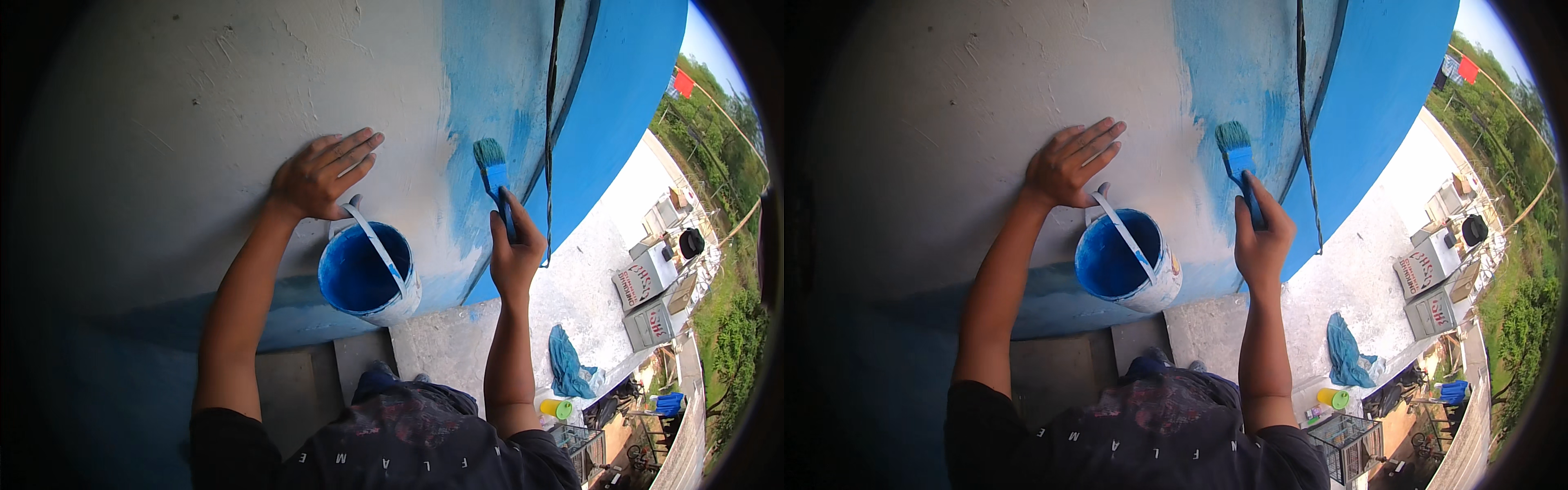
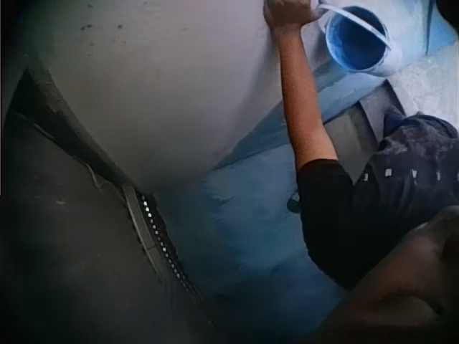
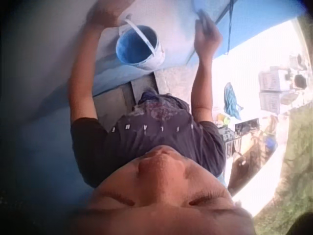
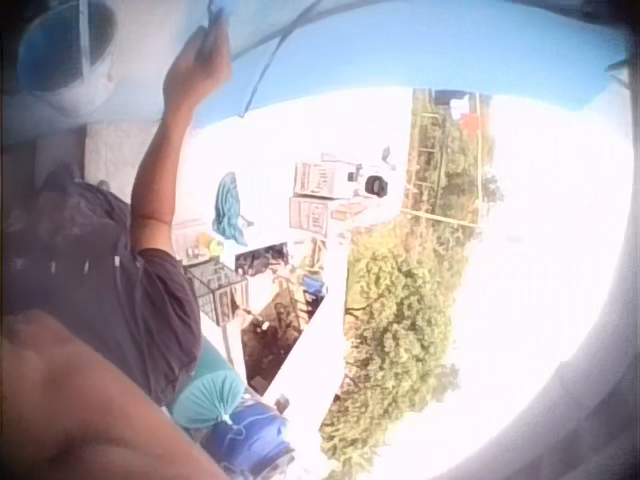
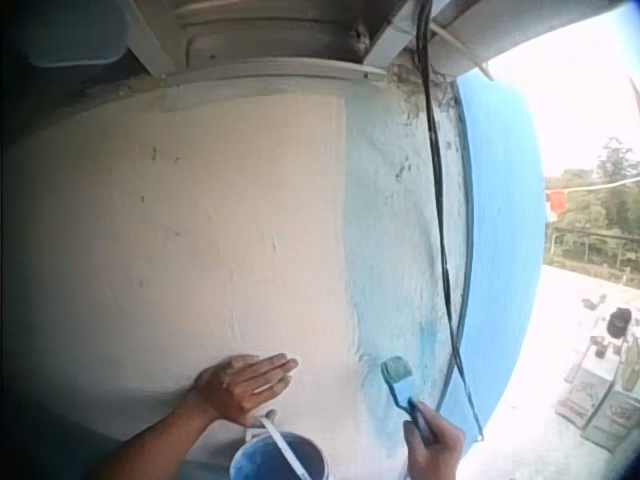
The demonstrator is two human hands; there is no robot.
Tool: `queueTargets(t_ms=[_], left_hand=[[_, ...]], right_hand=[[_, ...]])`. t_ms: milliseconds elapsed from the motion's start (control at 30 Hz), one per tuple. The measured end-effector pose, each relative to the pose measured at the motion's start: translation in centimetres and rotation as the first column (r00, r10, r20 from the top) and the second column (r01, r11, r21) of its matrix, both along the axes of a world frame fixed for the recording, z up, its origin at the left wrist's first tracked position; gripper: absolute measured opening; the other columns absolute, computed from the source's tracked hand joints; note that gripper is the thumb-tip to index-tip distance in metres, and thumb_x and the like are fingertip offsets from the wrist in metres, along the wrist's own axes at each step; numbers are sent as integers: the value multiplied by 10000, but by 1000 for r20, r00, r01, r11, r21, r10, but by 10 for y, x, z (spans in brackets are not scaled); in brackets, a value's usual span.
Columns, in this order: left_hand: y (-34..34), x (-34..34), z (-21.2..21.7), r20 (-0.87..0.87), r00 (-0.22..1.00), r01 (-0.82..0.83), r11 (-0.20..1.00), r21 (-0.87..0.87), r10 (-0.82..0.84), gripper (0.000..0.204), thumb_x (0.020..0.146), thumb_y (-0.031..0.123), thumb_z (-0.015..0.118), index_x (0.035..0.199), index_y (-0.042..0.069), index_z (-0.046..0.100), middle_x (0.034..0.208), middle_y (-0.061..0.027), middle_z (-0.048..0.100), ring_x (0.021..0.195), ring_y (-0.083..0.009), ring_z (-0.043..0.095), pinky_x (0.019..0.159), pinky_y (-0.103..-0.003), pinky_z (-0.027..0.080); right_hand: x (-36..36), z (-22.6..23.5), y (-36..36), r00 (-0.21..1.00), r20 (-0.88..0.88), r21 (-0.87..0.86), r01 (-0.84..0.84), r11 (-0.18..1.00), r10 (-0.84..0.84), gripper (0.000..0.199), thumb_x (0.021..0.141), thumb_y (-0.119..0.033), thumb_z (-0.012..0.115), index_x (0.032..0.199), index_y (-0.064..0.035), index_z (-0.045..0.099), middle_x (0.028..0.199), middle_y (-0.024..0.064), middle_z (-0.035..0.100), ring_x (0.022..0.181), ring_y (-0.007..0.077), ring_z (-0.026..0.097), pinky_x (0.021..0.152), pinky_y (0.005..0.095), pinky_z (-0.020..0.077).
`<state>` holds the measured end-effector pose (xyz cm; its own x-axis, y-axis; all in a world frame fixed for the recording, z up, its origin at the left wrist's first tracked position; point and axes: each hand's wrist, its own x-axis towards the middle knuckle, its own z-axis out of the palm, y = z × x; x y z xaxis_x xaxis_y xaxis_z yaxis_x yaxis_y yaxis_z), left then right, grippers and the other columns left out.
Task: The person paints a concrete wall blue using a brush while holding a paint bucket. They apply several vertical and horizontal strokes of blue paint to the wall surface, dipping the brush back into the bucket to replenish paint.
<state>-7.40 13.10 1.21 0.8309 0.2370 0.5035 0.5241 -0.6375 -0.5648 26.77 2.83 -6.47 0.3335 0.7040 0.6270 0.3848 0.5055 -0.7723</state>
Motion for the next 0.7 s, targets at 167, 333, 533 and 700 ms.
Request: queueTargets(t_ms=[167,333,533,700], left_hand=[[-37,17,-4,164,972,-141,974,-180,171,572,834,477,851,1298,165,733,1584,-62,592,1526,-229,482,1273,-548,262],[-84,39,-51,500,855,-17,971,-237,137,531,783,273,958,1240,169,709,1361,-32,746,1432,-239,592,1196,-557,319],[-120,59,-92,715,688,113,953,-280,129,606,711,280,1015,1223,143,722,1273,-111,767,1227,-284,711,1115,-503,374],[-143,74,-115,719,672,166,910,-381,179,614,695,271,1024,1212,130,725,1251,-104,767,1199,-269,709,1069,-481,375]], right_hand=[[-6,30,-40,978,-30,-88,-208,974,206,347,926,-10,755,1272,3,750,857,59,724,711,75,598,656,235,470],[22,16,-83,914,104,-481,-298,824,392,328,869,-5,794,1195,28,772,838,72,727,670,90,570,643,265,475],[21,-23,-96,879,54,-561,-366,743,475,314,897,-13,801,1198,64,756,999,159,794,846,191,737,805,321,582],[-3,-29,-93,840,181,-652,-288,702,512,309,877,-25,803,1169,63,756,1033,227,795,932,308,791,848,384,608]])
